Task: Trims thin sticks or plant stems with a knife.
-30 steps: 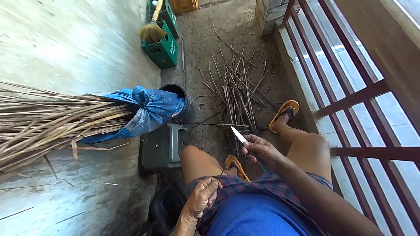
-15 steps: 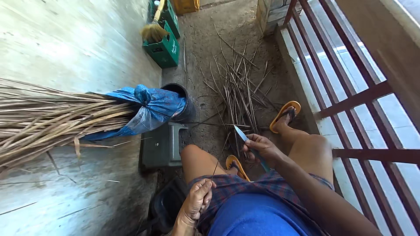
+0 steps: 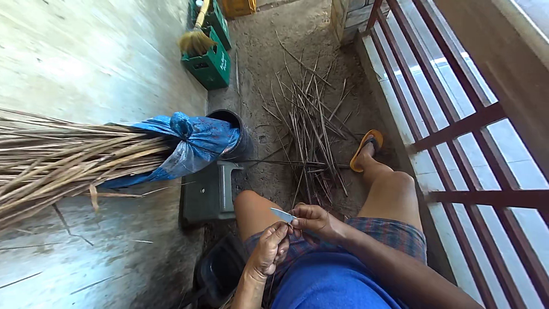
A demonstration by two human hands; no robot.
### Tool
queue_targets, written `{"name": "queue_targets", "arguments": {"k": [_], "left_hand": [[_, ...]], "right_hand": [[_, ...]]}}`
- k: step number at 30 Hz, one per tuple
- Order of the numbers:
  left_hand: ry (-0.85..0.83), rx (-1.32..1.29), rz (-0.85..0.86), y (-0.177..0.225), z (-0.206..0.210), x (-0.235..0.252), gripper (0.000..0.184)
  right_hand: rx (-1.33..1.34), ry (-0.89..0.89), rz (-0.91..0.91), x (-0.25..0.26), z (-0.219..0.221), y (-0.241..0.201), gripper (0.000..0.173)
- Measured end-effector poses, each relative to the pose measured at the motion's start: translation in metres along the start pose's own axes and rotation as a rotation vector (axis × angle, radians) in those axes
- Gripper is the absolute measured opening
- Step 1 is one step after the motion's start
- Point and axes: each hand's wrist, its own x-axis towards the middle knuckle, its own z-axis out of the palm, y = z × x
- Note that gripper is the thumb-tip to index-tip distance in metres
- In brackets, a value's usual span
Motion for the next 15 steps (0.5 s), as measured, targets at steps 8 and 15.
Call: {"name": "queue_targets", "arguments": {"k": [8,15], "left_hand": [[-0.015,0.031,-0.024,-0.006,-0.005,-0.011,0.023],[-0.003,0.071,-0.006,-0.003,-0.004,-0.01,0.023]], "right_hand": [[0.114,0.131,0.028,0.001,-0.022,-0.027,0.024],[0.105,0.18,0.048,-0.003,-0.018,-0.031,0.024]]}}
